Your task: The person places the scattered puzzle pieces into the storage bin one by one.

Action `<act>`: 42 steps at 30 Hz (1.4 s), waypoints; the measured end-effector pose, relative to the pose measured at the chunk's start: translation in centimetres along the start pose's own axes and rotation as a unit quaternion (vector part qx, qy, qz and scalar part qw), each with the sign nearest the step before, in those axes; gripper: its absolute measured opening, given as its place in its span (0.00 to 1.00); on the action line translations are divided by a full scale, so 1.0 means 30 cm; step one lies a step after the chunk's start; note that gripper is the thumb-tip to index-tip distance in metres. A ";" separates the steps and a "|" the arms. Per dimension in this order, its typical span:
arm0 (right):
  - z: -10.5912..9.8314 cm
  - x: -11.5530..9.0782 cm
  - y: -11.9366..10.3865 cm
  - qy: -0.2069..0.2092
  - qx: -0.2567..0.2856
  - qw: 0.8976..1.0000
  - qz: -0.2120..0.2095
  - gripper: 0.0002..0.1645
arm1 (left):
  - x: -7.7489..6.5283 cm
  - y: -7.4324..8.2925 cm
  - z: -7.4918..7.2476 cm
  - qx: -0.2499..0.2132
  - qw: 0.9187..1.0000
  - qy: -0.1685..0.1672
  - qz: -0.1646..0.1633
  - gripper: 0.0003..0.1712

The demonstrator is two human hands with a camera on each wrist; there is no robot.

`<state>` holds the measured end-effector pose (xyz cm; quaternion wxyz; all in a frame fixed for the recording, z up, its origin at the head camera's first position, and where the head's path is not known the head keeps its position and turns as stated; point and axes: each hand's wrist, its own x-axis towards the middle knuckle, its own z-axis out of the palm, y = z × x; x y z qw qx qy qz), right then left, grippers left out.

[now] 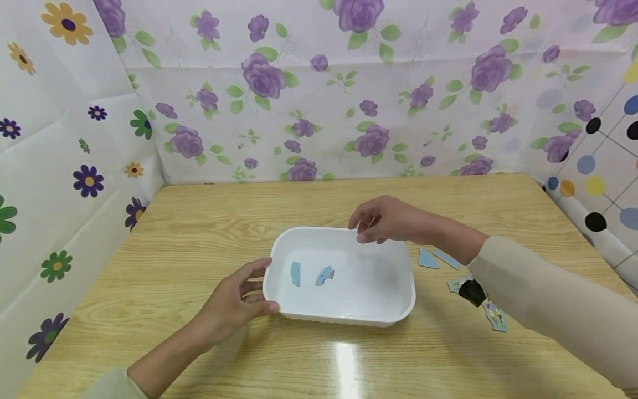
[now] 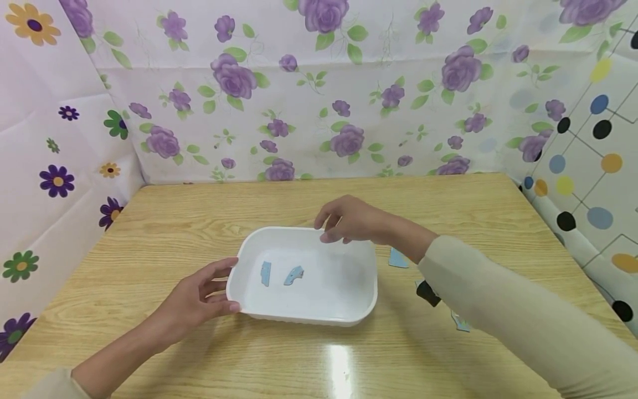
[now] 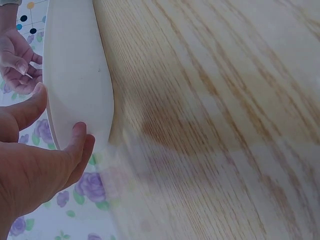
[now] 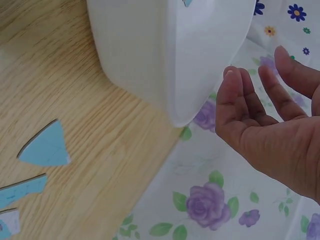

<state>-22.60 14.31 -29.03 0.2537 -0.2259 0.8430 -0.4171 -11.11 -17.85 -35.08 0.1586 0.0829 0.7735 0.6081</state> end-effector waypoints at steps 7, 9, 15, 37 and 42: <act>-0.028 -0.024 0.032 -0.001 0.010 1.000 0.009 0.17 | -0.002 0.001 0.000 0.003 1.000 -0.002 0.008 0.48; -0.039 -0.035 0.038 0.002 0.006 1.000 0.008 0.17 | -0.003 0.002 0.000 0.001 1.000 -0.003 0.009 0.48; -0.075 -0.077 0.048 0.010 0.004 1.000 0.006 0.18 | -0.002 0.002 0.002 0.003 1.000 -0.002 0.004 0.48; -0.169 -0.185 0.164 0.052 -0.009 0.998 0.018 0.22 | 0.000 -0.003 -0.001 0.005 1.000 -0.006 0.009 0.48; -0.177 -0.204 0.191 0.053 0.010 0.998 0.026 0.22 | 0.002 -0.006 -0.002 0.010 1.000 -0.002 0.005 0.49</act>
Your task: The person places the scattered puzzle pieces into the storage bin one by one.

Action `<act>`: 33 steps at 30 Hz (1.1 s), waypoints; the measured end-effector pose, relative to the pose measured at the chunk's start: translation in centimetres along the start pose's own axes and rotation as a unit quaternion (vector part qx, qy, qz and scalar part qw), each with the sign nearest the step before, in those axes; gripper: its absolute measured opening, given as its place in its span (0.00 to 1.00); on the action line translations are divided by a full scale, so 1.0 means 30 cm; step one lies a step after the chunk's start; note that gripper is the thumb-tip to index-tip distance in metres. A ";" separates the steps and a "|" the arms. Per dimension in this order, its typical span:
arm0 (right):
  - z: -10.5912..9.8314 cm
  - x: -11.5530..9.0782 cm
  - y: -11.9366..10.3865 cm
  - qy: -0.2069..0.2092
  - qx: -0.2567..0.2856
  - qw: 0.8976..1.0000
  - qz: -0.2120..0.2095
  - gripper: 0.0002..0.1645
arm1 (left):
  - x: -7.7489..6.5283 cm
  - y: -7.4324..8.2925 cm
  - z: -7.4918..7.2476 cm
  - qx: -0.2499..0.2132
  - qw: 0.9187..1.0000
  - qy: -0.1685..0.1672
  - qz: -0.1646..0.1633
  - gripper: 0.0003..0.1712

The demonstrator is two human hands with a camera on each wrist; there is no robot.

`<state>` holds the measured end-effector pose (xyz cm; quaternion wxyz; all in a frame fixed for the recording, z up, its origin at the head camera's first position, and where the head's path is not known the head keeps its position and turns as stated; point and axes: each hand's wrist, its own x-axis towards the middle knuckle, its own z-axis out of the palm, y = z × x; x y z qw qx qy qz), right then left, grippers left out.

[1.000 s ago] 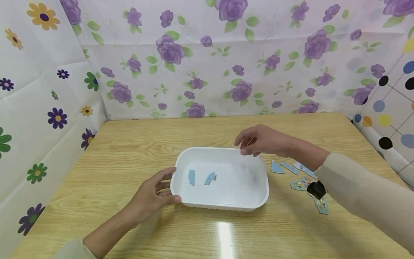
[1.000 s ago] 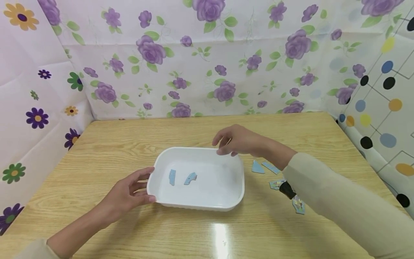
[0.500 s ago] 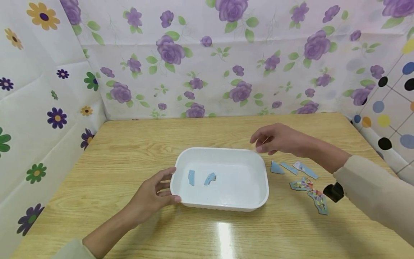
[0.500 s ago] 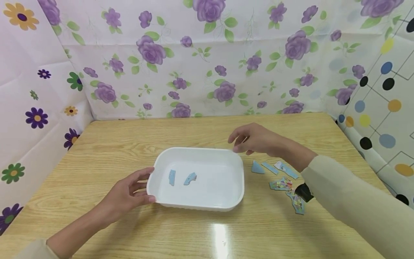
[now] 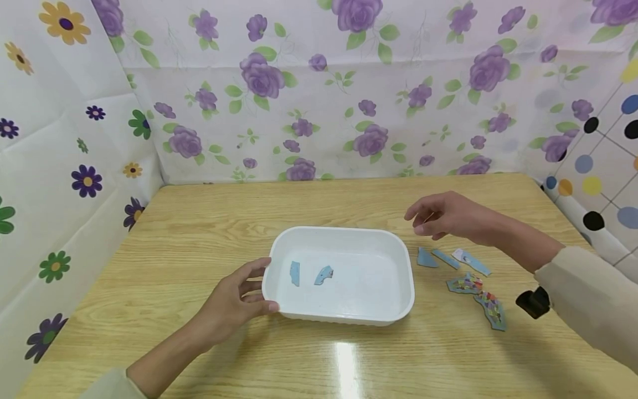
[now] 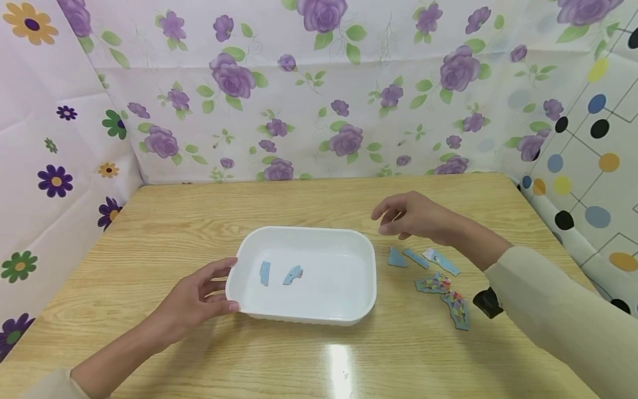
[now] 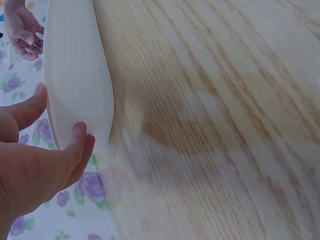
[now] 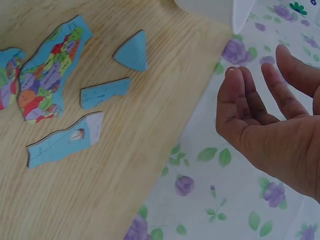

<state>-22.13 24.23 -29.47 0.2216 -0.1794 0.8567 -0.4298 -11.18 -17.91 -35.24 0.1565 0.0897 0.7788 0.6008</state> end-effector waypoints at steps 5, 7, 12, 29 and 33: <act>-0.006 -0.016 0.028 0.002 0.007 1.000 0.009 0.21 | -0.004 0.001 0.000 -0.001 1.000 -0.002 0.005 0.49; -0.009 -0.022 0.042 0.000 0.005 1.000 0.013 0.22 | -0.006 0.003 0.000 -0.004 1.000 -0.001 0.001 0.49; -0.028 -0.045 0.073 0.002 -0.017 1.000 0.015 0.24 | -0.007 0.004 0.000 -0.003 1.000 -0.002 0.004 0.49; -0.118 -0.108 0.160 -0.049 -0.007 0.998 0.045 0.41 | 0.000 0.002 -0.005 0.000 1.000 0.001 -0.005 0.50; -0.134 -0.117 0.189 -0.051 -0.037 0.997 0.035 0.41 | -0.001 0.001 -0.002 -0.003 1.000 -0.003 -0.003 0.50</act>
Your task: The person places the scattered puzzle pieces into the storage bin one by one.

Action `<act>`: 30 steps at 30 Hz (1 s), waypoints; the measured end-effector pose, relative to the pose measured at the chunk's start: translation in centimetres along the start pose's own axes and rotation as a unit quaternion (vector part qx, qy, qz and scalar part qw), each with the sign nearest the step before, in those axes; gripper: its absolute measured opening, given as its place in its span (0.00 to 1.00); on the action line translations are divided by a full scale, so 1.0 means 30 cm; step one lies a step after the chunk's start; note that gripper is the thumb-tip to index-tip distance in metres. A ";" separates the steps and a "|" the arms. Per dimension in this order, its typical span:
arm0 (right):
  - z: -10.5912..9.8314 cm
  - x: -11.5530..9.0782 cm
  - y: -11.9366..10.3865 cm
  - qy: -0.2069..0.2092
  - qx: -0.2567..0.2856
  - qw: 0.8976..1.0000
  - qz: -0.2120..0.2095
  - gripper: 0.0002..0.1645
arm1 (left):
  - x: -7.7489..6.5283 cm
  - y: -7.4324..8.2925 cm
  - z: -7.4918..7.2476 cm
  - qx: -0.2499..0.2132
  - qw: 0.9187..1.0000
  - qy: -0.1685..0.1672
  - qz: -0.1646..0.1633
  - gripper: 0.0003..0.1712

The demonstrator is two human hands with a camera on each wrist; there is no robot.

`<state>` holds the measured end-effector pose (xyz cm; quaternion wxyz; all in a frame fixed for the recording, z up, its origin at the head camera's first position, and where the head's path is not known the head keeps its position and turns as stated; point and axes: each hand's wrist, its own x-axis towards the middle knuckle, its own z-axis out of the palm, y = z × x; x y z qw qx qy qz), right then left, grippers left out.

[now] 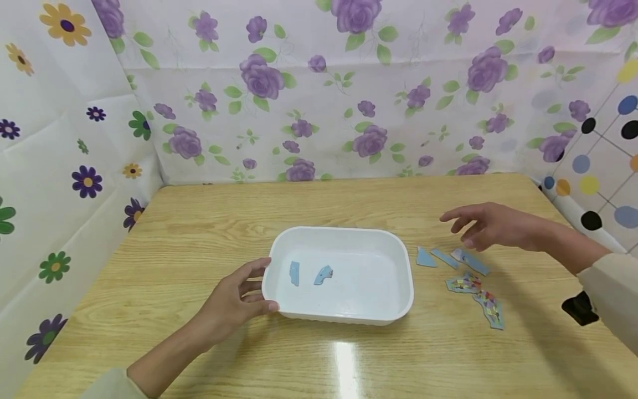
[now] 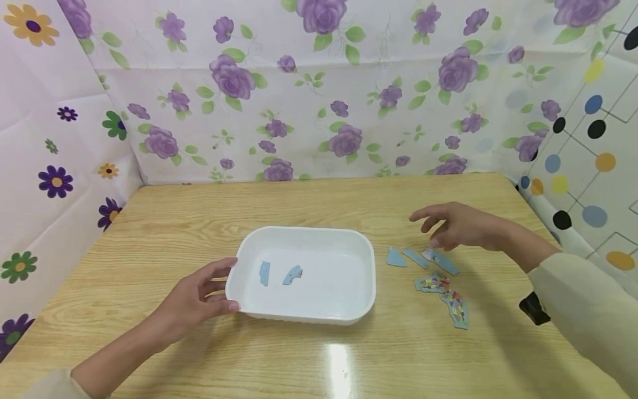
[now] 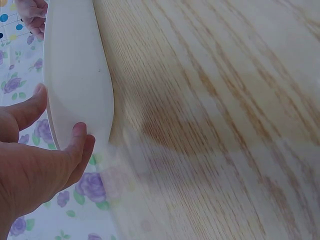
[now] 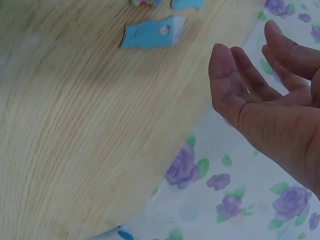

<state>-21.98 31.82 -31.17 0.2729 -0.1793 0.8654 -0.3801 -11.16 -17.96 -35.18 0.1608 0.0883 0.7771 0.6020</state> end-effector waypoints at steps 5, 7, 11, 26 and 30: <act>-0.023 -0.019 0.045 -0.035 0.002 0.999 0.025 0.47 | -0.002 0.002 0.003 0.000 1.000 0.002 -0.002 0.50; -0.029 -0.026 0.062 -0.054 0.012 0.998 0.035 0.50 | -0.002 0.003 0.002 -0.001 1.000 0.001 -0.002 0.50; -0.030 -0.033 0.102 -0.077 0.016 0.997 0.027 0.53 | 0.000 0.004 -0.001 -0.004 1.000 -0.001 0.001 0.49; 0.000 -0.036 0.196 -0.033 -0.048 0.998 -0.021 0.47 | 0.002 0.005 -0.001 -0.008 1.000 -0.001 0.000 0.50; 0.011 -0.033 0.222 -0.006 -0.086 0.996 -0.026 0.45 | -0.002 0.003 -0.001 -0.007 1.000 -0.002 0.009 0.49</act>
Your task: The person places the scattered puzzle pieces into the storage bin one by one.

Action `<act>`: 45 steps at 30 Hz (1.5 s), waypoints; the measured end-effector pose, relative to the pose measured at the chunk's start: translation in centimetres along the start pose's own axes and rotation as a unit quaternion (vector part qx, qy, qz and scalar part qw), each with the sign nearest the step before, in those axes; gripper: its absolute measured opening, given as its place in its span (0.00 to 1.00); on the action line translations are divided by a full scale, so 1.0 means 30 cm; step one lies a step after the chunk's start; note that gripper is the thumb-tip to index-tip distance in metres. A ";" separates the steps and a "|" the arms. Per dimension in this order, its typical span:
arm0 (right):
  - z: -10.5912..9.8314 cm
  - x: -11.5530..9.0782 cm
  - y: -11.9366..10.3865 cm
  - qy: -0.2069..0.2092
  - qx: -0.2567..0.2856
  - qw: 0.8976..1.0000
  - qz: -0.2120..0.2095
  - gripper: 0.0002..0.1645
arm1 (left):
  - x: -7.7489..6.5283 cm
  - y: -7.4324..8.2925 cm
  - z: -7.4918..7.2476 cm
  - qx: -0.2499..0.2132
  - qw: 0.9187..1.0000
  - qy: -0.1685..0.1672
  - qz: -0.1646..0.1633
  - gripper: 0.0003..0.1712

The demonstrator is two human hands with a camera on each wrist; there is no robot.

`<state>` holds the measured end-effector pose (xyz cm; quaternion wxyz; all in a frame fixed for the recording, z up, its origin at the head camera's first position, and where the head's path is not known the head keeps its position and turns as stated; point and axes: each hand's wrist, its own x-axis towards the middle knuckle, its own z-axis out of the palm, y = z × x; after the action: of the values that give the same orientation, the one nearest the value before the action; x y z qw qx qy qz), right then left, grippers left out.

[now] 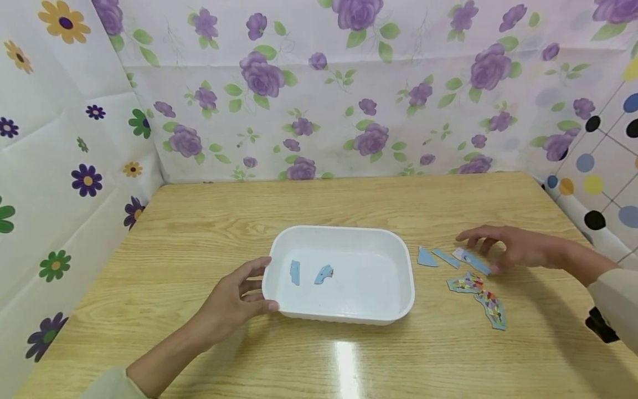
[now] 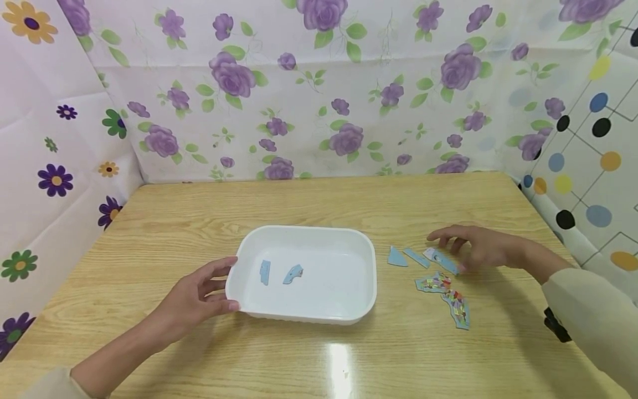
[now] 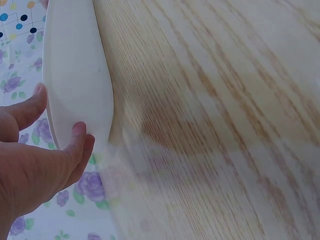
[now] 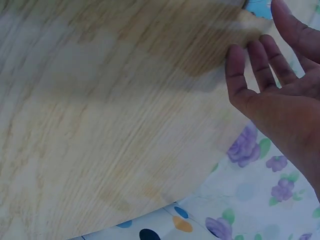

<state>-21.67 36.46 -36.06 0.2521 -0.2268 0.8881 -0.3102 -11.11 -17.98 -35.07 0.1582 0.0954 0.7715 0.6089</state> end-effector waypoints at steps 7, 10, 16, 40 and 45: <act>0.020 0.006 0.030 0.024 -0.006 1.000 -0.006 0.45 | -0.004 0.003 0.001 -0.002 1.000 0.004 -0.002 0.49; 0.032 0.008 0.042 0.039 -0.002 0.999 -0.023 0.45 | -0.002 0.001 0.000 0.001 1.000 0.006 -0.005 0.49; 0.058 0.005 0.068 0.069 -0.017 0.996 -0.054 0.43 | 0.005 -0.004 -0.002 0.009 1.000 0.007 -0.006 0.50; 0.065 0.010 0.073 0.078 -0.001 0.995 -0.058 0.40 | 0.003 -0.002 0.000 0.007 1.000 0.010 -0.010 0.50; 0.074 0.008 0.076 0.087 0.000 0.994 -0.069 0.39 | 0.003 -0.004 0.000 0.005 1.000 0.006 -0.009 0.50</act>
<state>-21.11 36.97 -39.17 0.1521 -0.2596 0.8890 -0.3453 -11.19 -17.98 -35.20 0.1581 0.0854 0.7763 0.6043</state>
